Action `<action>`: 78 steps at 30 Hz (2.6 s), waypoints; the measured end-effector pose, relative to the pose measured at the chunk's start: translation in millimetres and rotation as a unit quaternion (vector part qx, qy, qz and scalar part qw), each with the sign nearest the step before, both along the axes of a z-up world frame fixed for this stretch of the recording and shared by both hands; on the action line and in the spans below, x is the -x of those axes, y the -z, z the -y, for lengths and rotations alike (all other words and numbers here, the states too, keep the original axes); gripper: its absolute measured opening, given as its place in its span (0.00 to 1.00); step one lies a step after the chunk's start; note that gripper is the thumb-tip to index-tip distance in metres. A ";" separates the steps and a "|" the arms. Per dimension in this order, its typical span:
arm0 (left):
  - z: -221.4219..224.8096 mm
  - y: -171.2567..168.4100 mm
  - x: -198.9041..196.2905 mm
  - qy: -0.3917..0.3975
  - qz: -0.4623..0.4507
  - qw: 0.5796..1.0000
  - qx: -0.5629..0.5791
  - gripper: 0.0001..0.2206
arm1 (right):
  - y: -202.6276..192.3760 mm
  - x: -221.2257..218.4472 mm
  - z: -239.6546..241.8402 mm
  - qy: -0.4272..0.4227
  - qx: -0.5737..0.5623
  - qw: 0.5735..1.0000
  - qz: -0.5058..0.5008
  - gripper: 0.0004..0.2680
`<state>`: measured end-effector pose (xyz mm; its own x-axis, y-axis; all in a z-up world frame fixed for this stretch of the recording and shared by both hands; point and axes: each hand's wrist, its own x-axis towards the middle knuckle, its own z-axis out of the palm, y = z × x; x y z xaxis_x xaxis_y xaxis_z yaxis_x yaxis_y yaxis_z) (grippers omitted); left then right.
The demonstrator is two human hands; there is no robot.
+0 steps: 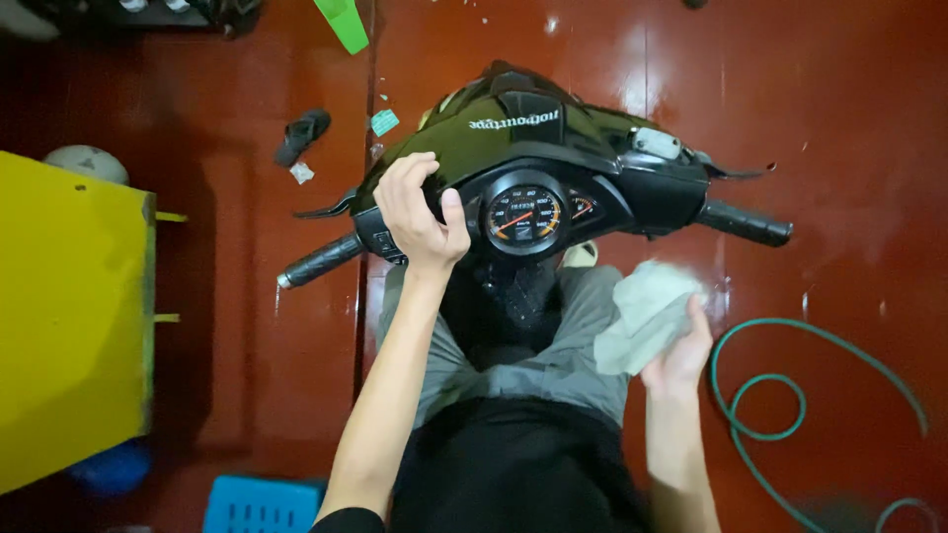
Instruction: The person wipes the handlebars, dashboard, and front body of a black scooter using a white cloth. The person folds the cloth and continues wiping different sections of the scooter's front area.
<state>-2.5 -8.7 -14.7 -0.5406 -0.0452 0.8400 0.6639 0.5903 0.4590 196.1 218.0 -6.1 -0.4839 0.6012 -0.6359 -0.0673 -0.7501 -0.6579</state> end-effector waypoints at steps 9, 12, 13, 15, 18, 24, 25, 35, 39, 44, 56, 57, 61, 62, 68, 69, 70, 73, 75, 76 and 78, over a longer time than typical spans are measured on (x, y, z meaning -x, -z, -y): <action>75.6 -9.4 1.7 -0.066 0.065 0.978 -0.185 0.12 | -53.6 11.3 37.2 0.003 -0.192 0.974 -0.117 0.08; 97.7 1.7 5.0 -0.108 0.137 0.980 -0.095 0.11 | -76.9 52.7 34.3 -0.037 -0.389 0.914 -0.108 0.13; 95.2 3.3 3.6 -0.115 0.135 0.979 -0.097 0.11 | -57.1 66.9 16.8 -0.044 -0.389 0.913 -0.112 0.13; 91.9 7.9 3.2 -0.180 0.223 0.956 -0.059 0.09 | -14.7 100.6 -15.9 0.010 -0.572 0.817 -0.071 0.07; 91.3 11.3 7.9 -0.173 0.222 0.957 -0.070 0.10 | 26.8 146.0 27.2 -0.216 -0.671 0.706 -0.067 0.13; 95.4 16.7 4.4 -0.182 0.200 0.963 -0.008 0.12 | -9.9 170.1 117.8 -0.210 -0.875 0.436 -0.025 0.12; 96.6 15.7 5.4 -0.189 0.200 0.961 -0.007 0.12 | -12.8 176.4 119.1 -0.214 -0.873 0.437 -0.032 0.12; 94.4 13.5 4.2 -0.165 0.238 0.956 -0.044 0.12 | -15.5 185.1 119.8 -0.186 -0.882 0.430 -0.051 0.09; 93.1 10.6 3.0 -0.158 0.239 0.957 -0.050 0.13 | -17.2 178.6 119.5 -0.188 -0.874 0.441 -0.081 0.10; 94.2 9.1 0.7 -0.150 0.237 0.958 -0.055 0.12 | -19.2 151.8 107.9 -0.240 -0.831 0.476 -0.158 0.15; 92.3 14.7 2.0 -0.153 0.213 0.963 -0.053 0.11 | 22.1 39.5 82.9 -0.284 -0.568 0.768 -0.082 0.11; 92.3 15.7 3.1 -0.159 0.206 0.964 -0.046 0.11 | 23.0 39.5 81.0 -0.273 -0.497 0.823 -0.034 0.13; 92.8 16.3 -2.0 -0.159 0.194 0.967 -0.040 0.10 | -4.1 51.6 85.6 -0.218 -0.243 0.944 -0.057 0.04; 92.2 13.8 -0.4 -0.156 0.191 0.968 -0.049 0.10 | -19.3 59.6 92.4 -0.169 -0.292 0.939 -0.064 0.04; 92.8 11.2 0.8 -0.143 0.196 0.968 -0.058 0.11 | -30.4 107.3 98.3 -0.200 -0.705 0.680 -0.029 0.06; 93.1 11.7 0.7 -0.139 0.195 0.969 -0.057 0.12 | -23.2 117.3 96.4 -0.258 -0.751 0.605 -0.049 0.06; 92.1 13.0 0.6 -0.136 0.196 0.970 -0.056 0.12 | -18.2 119.5 111.6 -0.257 -0.751 0.606 -0.046 0.06; 93.9 16.5 4.7 -0.151 0.194 0.968 -0.052 0.11 | -7.0 126.7 150.4 -0.160 -0.904 0.391 0.060 0.10; 94.1 22.2 4.2 -0.157 0.188 0.969 -0.021 0.10 | -3.3 120.0 162.4 -0.346 -0.832 0.410 0.142 0.12; 93.1 20.8 3.8 -0.150 0.189 0.970 -0.021 0.10 | -2.5 117.7 169.9 -0.343 -0.831 0.412 0.147 0.12; 93.1 16.9 2.9 -0.150 0.192 0.969 -0.025 0.10 | -1.5 113.8 186.3 -0.392 -0.812 0.406 0.150 0.17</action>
<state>-5.4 -101.8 -31.7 -0.7690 -0.2854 0.5720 0.2397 0.7008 0.6719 82.4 31.7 -4.5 -0.9786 0.0818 0.1887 0.0395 0.9752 -0.2179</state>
